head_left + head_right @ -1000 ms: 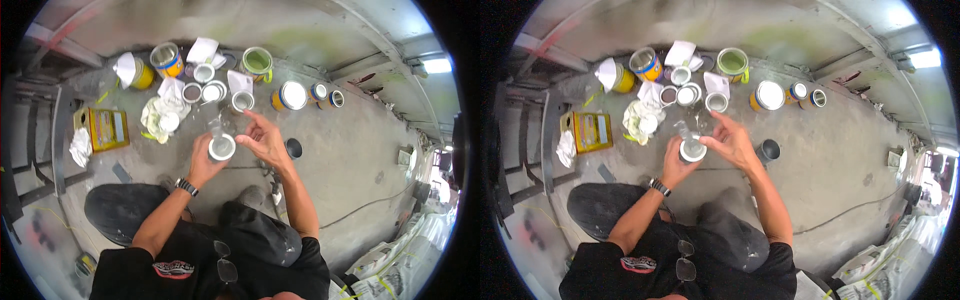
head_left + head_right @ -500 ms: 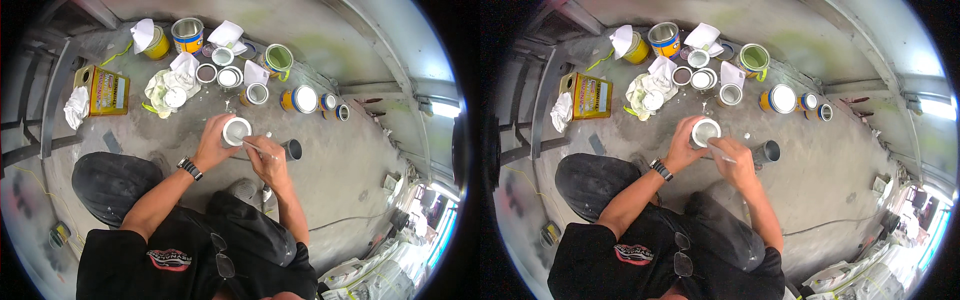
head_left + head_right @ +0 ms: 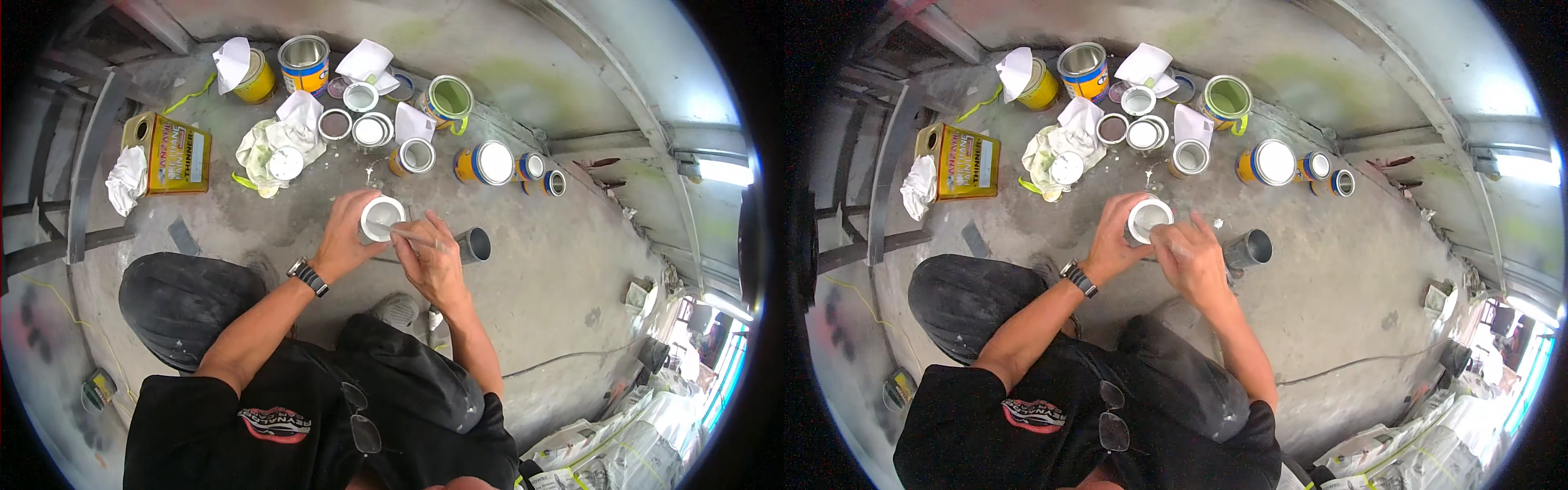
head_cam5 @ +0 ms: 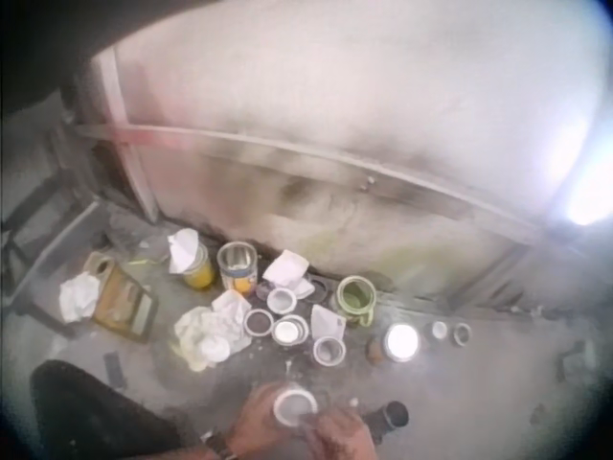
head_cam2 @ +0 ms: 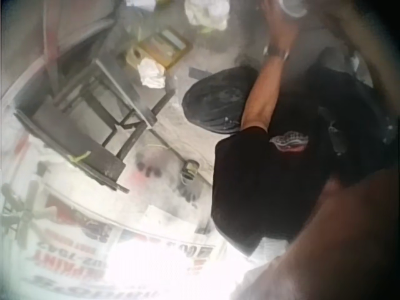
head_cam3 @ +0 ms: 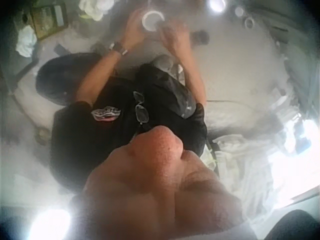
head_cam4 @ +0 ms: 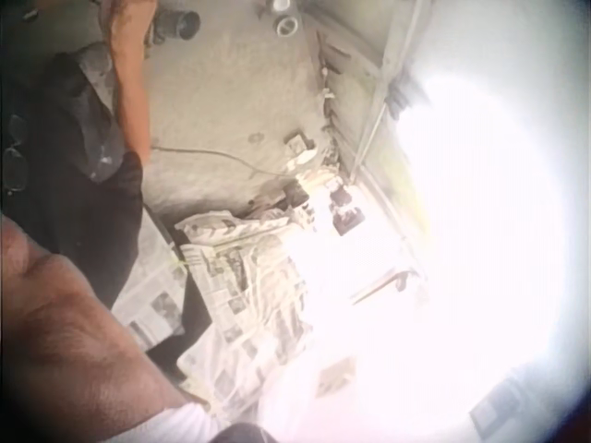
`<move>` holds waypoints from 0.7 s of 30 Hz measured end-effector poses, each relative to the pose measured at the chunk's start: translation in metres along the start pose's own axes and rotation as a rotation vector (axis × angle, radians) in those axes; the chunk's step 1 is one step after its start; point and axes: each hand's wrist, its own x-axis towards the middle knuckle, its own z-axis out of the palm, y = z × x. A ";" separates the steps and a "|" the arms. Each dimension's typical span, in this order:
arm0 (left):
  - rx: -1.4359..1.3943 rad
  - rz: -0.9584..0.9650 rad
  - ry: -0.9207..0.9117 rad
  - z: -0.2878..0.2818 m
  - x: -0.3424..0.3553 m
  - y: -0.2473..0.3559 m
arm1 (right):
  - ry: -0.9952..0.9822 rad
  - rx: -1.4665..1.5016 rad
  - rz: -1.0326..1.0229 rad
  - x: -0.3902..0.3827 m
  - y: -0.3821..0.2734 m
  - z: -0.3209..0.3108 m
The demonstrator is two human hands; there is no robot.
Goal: Mixing paint and pouring it into a spray gun for use.
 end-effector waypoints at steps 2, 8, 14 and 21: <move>-0.007 -0.008 -0.004 -0.001 0.000 -0.001 | 0.000 -0.092 0.015 -0.001 0.002 0.000; -0.016 -0.040 -0.004 -0.004 0.001 -0.001 | 0.012 -0.057 0.027 0.001 0.000 0.001; -0.001 -0.009 0.011 -0.005 0.004 0.002 | 0.040 -0.060 0.018 0.001 0.001 0.003; 0.007 -0.001 0.020 -0.005 0.004 0.001 | 0.023 0.006 0.020 0.005 -0.004 0.001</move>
